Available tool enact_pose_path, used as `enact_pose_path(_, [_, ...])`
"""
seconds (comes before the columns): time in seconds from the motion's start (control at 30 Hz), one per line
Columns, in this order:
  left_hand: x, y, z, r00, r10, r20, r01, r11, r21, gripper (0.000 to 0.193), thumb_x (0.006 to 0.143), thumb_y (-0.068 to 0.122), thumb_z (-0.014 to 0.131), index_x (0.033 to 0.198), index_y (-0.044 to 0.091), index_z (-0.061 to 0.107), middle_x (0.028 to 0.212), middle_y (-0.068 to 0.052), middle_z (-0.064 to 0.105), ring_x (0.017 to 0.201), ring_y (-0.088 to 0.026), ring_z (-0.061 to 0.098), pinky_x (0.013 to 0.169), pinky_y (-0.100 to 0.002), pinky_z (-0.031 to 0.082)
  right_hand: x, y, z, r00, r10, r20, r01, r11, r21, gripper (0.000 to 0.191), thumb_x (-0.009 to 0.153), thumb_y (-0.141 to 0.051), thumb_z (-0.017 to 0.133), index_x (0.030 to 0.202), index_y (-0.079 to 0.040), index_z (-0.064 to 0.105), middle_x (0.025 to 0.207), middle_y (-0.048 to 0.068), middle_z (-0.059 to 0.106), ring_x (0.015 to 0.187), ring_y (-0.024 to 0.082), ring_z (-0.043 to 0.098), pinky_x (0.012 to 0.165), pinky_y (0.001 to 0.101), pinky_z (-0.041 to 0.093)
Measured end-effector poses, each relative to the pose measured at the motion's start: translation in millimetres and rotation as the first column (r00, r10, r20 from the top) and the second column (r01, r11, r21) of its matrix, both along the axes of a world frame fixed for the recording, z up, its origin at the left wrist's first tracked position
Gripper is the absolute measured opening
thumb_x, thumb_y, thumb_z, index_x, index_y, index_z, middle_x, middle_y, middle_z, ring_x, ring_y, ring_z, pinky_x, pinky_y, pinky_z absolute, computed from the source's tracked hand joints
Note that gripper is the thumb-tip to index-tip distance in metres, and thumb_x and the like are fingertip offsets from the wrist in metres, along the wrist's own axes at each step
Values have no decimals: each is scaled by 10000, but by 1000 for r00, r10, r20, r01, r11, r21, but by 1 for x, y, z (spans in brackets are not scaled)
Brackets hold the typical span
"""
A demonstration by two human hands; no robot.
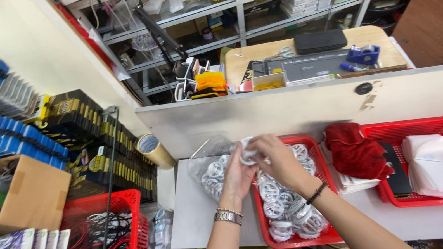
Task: The person wipes small round white containers one at a time with a red cloth, then places each cleaned container into a clear plastic container beside the red basket. The person repeats this wiping and transferring cycle continuously across the counter.
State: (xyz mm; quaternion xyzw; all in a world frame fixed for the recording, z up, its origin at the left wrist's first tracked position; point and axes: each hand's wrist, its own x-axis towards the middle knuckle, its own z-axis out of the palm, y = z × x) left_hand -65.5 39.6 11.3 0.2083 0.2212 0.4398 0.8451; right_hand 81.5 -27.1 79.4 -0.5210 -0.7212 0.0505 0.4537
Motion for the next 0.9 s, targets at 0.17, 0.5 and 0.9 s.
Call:
enact_pose_path(0.17, [-57,32,-5,973,138,-187,-109,981,159,409,974,200,633,1339,67,502,1322,-95,630,1203,-209,640,995,-408,533,-39,50,1,862,27,-506,-208,929,-306,363,940,-112,685,1280,-15,602,1254,100,693,1108,191,696,934,340,574])
enact_pose_path(0.5, [-103,77,-61,356,456,-816,166,828,536,418,980,304,625,1308,47,586,1249,-191,701,1139,-313,689,948,-402,542,-86,146,-133,954,-96,284,263,721,-641,333,884,-199,709,1104,44,645,985,315,709,977,444,701,869,485,559])
enact_pose_path(0.9, [-75,103,-110,-229,185,-956,900,415,-136,448,888,73,557,1331,58,627,1374,-220,599,1273,-381,588,1076,-477,479,-95,154,-167,904,-148,402,374,730,-572,325,886,-89,585,1161,85,586,957,299,698,875,459,720,737,513,597])
